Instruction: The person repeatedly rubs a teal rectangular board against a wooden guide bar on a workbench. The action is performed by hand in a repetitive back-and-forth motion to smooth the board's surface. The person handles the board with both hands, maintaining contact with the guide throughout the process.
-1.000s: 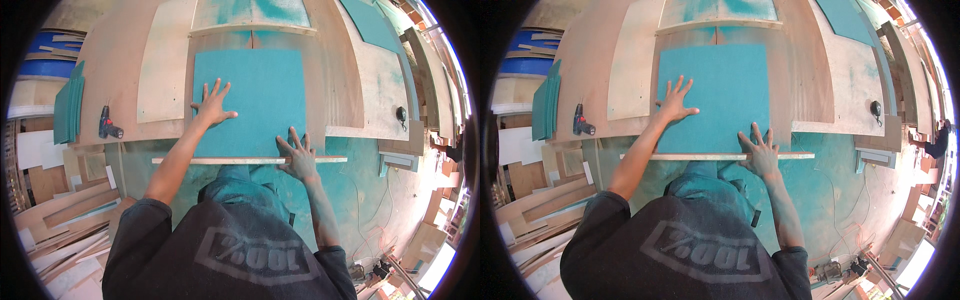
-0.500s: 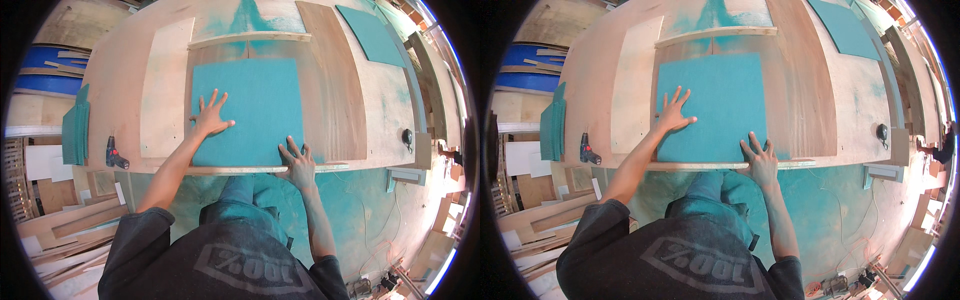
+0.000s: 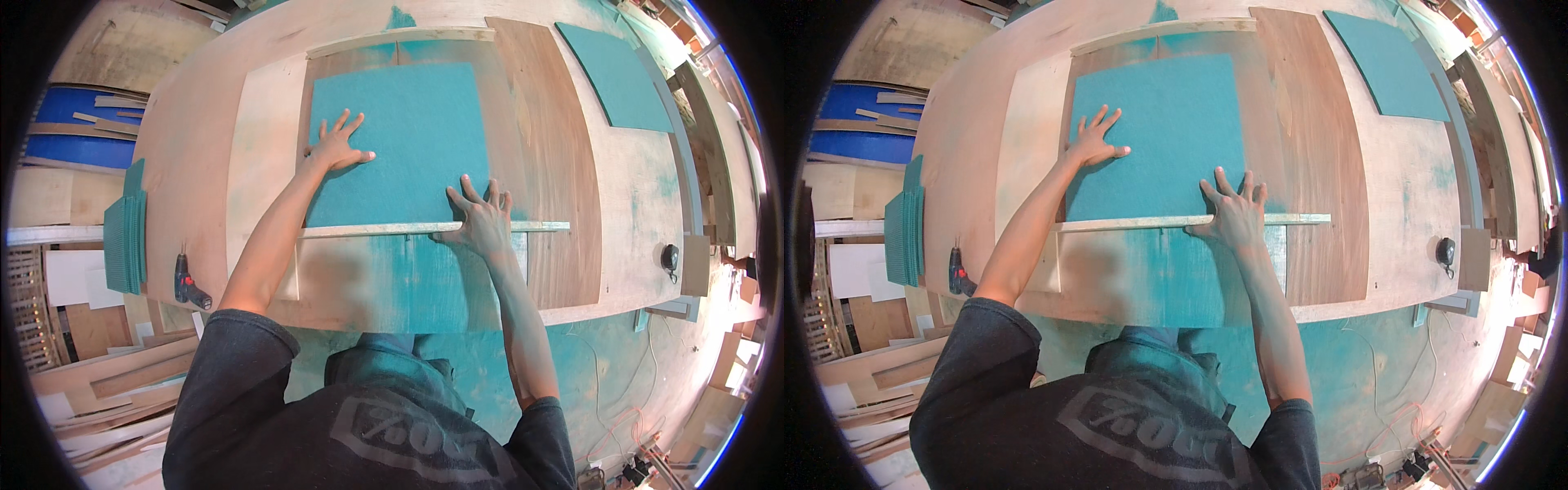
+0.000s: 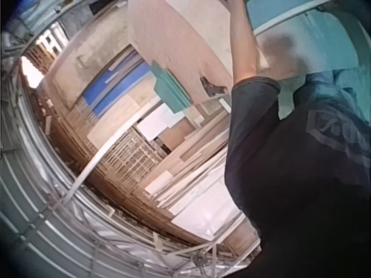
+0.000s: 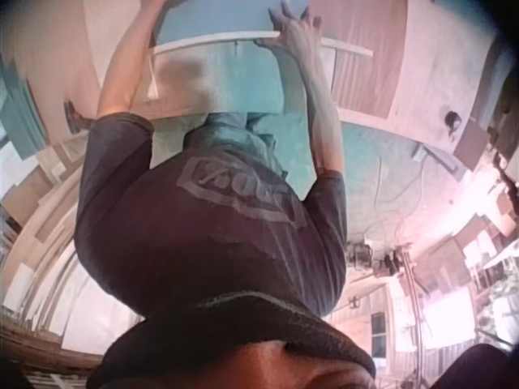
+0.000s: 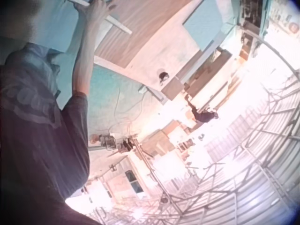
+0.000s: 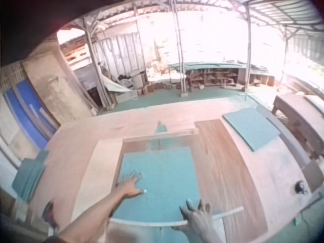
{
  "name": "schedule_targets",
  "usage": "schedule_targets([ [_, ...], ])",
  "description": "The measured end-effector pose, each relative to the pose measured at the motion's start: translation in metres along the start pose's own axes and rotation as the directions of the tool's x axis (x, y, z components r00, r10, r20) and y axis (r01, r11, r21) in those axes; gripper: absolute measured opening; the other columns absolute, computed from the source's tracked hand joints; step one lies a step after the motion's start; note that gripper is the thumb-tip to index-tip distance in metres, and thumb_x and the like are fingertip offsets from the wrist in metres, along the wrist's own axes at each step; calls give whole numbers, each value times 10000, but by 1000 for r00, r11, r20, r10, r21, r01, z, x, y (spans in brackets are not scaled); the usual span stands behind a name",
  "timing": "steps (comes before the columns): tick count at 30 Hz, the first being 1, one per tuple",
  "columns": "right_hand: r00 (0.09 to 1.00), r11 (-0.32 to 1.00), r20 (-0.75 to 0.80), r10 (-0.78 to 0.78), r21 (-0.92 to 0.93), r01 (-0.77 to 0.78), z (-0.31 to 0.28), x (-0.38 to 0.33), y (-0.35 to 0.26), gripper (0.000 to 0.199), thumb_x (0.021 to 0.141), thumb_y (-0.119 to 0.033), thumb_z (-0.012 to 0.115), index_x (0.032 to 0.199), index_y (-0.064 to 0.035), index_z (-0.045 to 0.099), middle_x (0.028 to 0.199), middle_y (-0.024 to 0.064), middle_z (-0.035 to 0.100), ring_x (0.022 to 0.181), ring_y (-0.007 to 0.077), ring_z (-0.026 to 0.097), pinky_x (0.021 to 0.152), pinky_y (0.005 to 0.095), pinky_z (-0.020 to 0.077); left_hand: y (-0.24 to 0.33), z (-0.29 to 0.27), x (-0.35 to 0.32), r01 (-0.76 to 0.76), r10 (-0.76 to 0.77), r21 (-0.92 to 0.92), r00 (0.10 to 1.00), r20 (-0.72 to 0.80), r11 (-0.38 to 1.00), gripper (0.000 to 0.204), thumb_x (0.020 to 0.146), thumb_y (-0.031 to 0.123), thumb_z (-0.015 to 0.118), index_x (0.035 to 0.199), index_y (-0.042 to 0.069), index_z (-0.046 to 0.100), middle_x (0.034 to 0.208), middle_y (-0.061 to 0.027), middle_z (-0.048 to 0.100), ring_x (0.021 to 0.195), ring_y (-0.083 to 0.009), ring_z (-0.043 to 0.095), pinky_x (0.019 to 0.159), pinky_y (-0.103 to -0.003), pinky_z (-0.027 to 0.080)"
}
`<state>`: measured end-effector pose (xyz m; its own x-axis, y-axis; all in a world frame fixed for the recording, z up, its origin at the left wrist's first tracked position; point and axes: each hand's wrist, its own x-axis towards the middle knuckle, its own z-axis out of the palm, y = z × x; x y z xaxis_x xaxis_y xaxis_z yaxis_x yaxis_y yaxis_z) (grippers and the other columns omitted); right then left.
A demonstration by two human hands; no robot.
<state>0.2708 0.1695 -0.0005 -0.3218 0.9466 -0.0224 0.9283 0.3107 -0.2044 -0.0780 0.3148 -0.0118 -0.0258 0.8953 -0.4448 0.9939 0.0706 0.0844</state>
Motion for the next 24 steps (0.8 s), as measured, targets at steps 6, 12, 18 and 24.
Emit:
schedule_targets([
  [6,991,994,118,56,90,-67,-4,82,11,1097,492,-725,916,1468,-308,639,1677,11,433,1485,500,384,1178,688,297,-12,-26,77,5,-5,11,999,-36,1000,1080,833,699,729,1689,427,129,1789,37,-1,1604,-486,13,1232,-764,196],
  [12,978,986,170,120,92,-137,-18,149,27,1024,537,-598,947,1478,-358,624,1689,-33,409,1450,459,443,1119,668,422,-1,-61,143,5,-5,11,1000,-14,1000,1061,848,723,697,1692,421,129,1791,5,-4,1599,-504,13,1253,-727,185],
  [18,975,984,173,142,86,-159,-18,241,39,1042,552,-666,915,1506,-408,583,1704,-105,359,1481,414,419,1175,516,467,-22,-78,221,113,-119,-48,984,-133,992,1139,793,864,634,1698,364,158,1774,-134,50,1600,-503,60,1276,-684,107],
  [24,972,988,191,134,47,-145,-17,256,49,1066,550,-717,900,1518,-427,561,1699,-108,364,1487,399,413,1187,527,455,-22,-71,230,124,-136,-69,967,-214,990,1185,765,956,552,1701,323,193,1758,-226,71,1602,-495,92,1289,-650,87],
])
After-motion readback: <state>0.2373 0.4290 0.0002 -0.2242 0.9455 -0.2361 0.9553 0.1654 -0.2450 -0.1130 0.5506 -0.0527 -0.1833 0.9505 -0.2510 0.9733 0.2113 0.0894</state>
